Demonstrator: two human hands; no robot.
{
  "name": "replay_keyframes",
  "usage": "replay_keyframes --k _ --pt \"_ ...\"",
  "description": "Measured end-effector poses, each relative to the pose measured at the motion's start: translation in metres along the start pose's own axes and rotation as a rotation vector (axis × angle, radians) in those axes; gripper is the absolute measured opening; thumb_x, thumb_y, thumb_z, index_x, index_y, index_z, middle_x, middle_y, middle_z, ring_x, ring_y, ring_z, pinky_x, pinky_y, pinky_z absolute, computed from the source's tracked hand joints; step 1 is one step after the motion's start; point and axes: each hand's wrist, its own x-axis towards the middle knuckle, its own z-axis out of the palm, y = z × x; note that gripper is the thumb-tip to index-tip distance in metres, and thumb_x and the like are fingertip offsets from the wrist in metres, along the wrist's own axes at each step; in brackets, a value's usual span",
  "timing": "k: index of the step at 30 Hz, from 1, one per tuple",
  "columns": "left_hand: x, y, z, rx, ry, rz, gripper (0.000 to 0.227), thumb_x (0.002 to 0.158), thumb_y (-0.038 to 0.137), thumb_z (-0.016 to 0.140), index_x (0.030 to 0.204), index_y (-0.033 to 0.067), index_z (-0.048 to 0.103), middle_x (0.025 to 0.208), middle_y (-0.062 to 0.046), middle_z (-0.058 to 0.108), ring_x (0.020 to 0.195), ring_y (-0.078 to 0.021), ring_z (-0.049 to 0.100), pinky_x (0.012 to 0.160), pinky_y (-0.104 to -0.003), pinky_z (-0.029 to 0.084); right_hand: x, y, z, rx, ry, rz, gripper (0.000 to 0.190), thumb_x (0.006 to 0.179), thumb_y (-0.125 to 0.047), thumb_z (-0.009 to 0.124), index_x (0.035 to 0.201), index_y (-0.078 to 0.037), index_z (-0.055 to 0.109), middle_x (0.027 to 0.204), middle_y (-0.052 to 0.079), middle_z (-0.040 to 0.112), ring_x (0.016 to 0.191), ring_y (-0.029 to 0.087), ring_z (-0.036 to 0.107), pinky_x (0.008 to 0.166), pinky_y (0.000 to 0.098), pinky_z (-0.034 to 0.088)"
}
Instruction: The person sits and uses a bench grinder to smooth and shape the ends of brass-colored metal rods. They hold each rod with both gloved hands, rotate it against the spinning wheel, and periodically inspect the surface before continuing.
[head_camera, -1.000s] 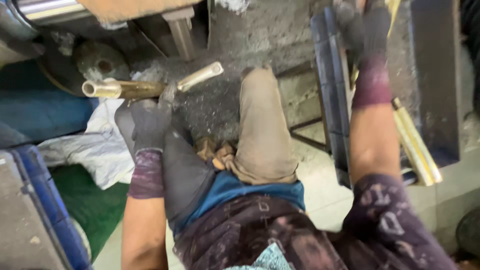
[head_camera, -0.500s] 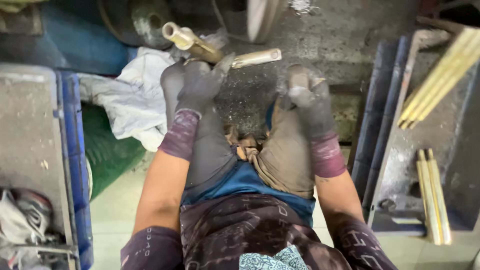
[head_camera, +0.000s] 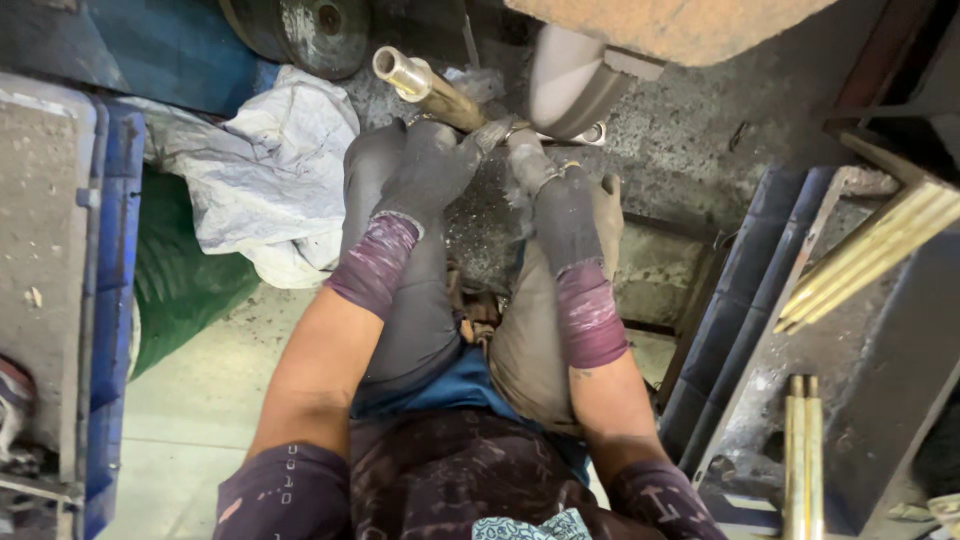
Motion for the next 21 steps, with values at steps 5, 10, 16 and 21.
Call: replay_keyframes --k 5,10,16,21 --pt "-0.006 0.005 -0.006 0.066 -0.03 -0.116 0.062 0.09 0.058 0.069 0.117 0.0015 0.07 0.111 -0.022 0.071 0.105 -0.0366 0.068 0.087 -0.043 0.053 0.0 0.013 -0.035 -0.438 0.194 -0.133 0.026 0.1 -0.025 0.059 0.111 -0.002 0.062 0.092 0.014 0.069 0.079 0.025 0.068 0.073 0.0398 0.056" --pt "-0.013 0.001 -0.005 -0.153 0.044 0.228 0.059 0.091 0.052 0.07 0.113 -0.0025 0.072 0.108 -0.019 0.077 0.103 -0.0307 0.074 0.09 -0.039 0.056 -0.011 0.012 -0.011 -0.74 0.386 -0.291 0.027 0.099 -0.017 0.06 0.122 -0.003 0.06 0.101 0.009 0.072 0.083 0.019 0.07 0.073 0.0351 0.057" --pt "-0.021 -0.004 -0.009 -0.078 0.035 0.187 0.06 0.089 0.053 0.071 0.111 -0.0024 0.073 0.104 -0.02 0.077 0.099 -0.0329 0.073 0.087 -0.04 0.055 -0.022 -0.002 0.024 -0.053 0.007 -0.305 0.023 0.098 -0.02 0.061 0.116 -0.006 0.062 0.098 0.006 0.069 0.082 0.017 0.067 0.071 0.0317 0.057" --pt "-0.019 -0.021 -0.009 0.082 0.085 0.083 0.07 0.091 0.06 0.071 0.11 -0.0065 0.069 0.107 -0.027 0.07 0.105 -0.0429 0.067 0.087 -0.047 0.052 -0.077 -0.038 0.013 -0.622 0.233 -0.711 0.011 0.114 -0.012 0.058 0.105 -0.005 0.059 0.092 0.002 0.056 0.08 0.012 0.055 0.074 0.0309 0.054"
